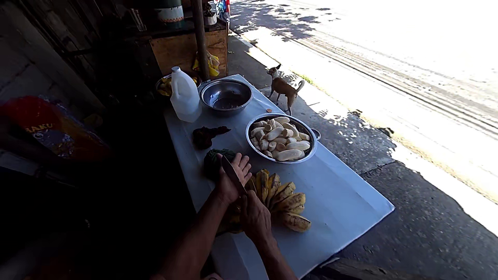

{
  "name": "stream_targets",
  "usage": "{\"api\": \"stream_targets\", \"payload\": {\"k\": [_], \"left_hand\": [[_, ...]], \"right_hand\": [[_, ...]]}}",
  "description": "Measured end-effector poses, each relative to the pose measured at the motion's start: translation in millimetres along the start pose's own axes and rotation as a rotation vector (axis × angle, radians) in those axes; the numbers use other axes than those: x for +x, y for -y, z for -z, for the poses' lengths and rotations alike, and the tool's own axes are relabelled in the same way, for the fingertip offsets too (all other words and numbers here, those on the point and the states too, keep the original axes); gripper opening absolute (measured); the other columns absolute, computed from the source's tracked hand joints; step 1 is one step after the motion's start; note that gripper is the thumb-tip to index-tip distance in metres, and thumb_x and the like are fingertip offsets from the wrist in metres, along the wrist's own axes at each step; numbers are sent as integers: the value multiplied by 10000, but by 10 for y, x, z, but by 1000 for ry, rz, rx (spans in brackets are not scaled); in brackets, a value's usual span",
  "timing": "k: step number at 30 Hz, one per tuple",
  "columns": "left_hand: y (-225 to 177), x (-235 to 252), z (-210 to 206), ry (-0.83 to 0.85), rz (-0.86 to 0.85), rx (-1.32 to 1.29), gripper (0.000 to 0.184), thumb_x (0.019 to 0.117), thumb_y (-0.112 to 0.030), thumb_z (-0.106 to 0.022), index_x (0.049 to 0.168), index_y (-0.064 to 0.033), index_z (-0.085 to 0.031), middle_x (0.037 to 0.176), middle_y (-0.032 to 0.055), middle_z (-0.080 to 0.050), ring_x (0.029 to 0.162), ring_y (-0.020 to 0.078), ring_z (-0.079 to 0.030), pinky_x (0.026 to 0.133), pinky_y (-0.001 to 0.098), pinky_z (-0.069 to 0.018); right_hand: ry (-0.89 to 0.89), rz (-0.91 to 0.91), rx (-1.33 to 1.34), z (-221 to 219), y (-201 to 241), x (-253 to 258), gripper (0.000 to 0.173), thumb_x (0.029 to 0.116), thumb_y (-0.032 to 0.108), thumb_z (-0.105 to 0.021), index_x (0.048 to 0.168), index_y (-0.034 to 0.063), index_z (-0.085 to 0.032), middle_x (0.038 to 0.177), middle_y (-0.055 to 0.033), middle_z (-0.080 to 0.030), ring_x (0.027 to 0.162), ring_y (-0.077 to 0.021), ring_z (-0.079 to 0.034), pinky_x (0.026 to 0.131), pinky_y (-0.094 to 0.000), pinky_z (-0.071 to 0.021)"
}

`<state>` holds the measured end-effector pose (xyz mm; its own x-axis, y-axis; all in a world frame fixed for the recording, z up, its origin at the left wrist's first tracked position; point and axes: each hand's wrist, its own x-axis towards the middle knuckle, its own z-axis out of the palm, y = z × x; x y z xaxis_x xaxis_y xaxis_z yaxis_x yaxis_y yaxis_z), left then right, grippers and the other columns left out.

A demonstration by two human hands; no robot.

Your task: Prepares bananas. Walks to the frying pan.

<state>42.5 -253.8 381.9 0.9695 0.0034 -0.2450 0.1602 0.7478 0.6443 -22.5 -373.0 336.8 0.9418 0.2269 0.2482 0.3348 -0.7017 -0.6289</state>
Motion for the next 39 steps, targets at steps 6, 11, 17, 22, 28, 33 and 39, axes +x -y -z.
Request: {"api": "stream_targets", "payload": {"k": [6,11,17,22,28,33,39], "left_hand": [[83,-472,22,123,-50,126,1110,873,-873,-15,1640,-78,-121,1668,156,-264,1516,265,-317,1222,455,-301],[36,-453,150,11,-37,41,1064,898,-827,59,1637,-94,-161,1659,164,-291,1506,294,-343,1209,486,-322],[93,-552,129,22,-40,-36,1165,818,-930,12,1626,-127,-238,1647,140,-329,1480,311,-385,1175,503,-364],[152,-716,249,220,-123,263,1182,806,-957,-193,1623,-103,-215,1628,117,-361,1469,243,-396,1189,430,-353],[93,-542,649,-395,-838,1839,1270,749,-654,-787,1607,52,-172,1691,249,-135,1575,402,-109,1234,633,-143],[67,-558,650,-422,-1239,2076,1039,770,-430,-848,1567,-19,-322,1668,264,-209,1566,423,-144,1231,643,-129],[-63,-669,592,-127,-895,1315,1098,947,-726,-507,1629,14,-67,1705,202,-108,1583,254,-136,1284,429,-175]], "right_hand": [[90,-183,-105,192,-62,153,419,1096,324,-297,1063,47,-610,824,-131,-676,779,-313,-712,649,-487,-549],[7,-9,-18,344,221,-213,382,1074,316,-367,978,52,-625,737,-92,-631,646,-262,-664,551,-438,-524],[-52,71,-133,87,173,-327,380,1067,307,-385,968,44,-642,776,-122,-666,675,-289,-698,541,-435,-536],[159,-145,-207,346,70,-22,419,1102,328,-306,1082,46,-616,883,-164,-695,854,-351,-719,697,-516,-543],[453,-198,-45,614,173,-76,433,1117,363,-251,1108,81,-581,856,-127,-646,854,-303,-678,737,-500,-509],[485,-143,-186,466,258,-164,442,1107,371,-263,1139,75,-589,907,-146,-688,905,-337,-710,735,-512,-534],[364,-199,-99,447,-45,-79,435,1114,350,-267,1090,56,-587,852,-152,-666,852,-338,-698,719,-517,-522]]}}
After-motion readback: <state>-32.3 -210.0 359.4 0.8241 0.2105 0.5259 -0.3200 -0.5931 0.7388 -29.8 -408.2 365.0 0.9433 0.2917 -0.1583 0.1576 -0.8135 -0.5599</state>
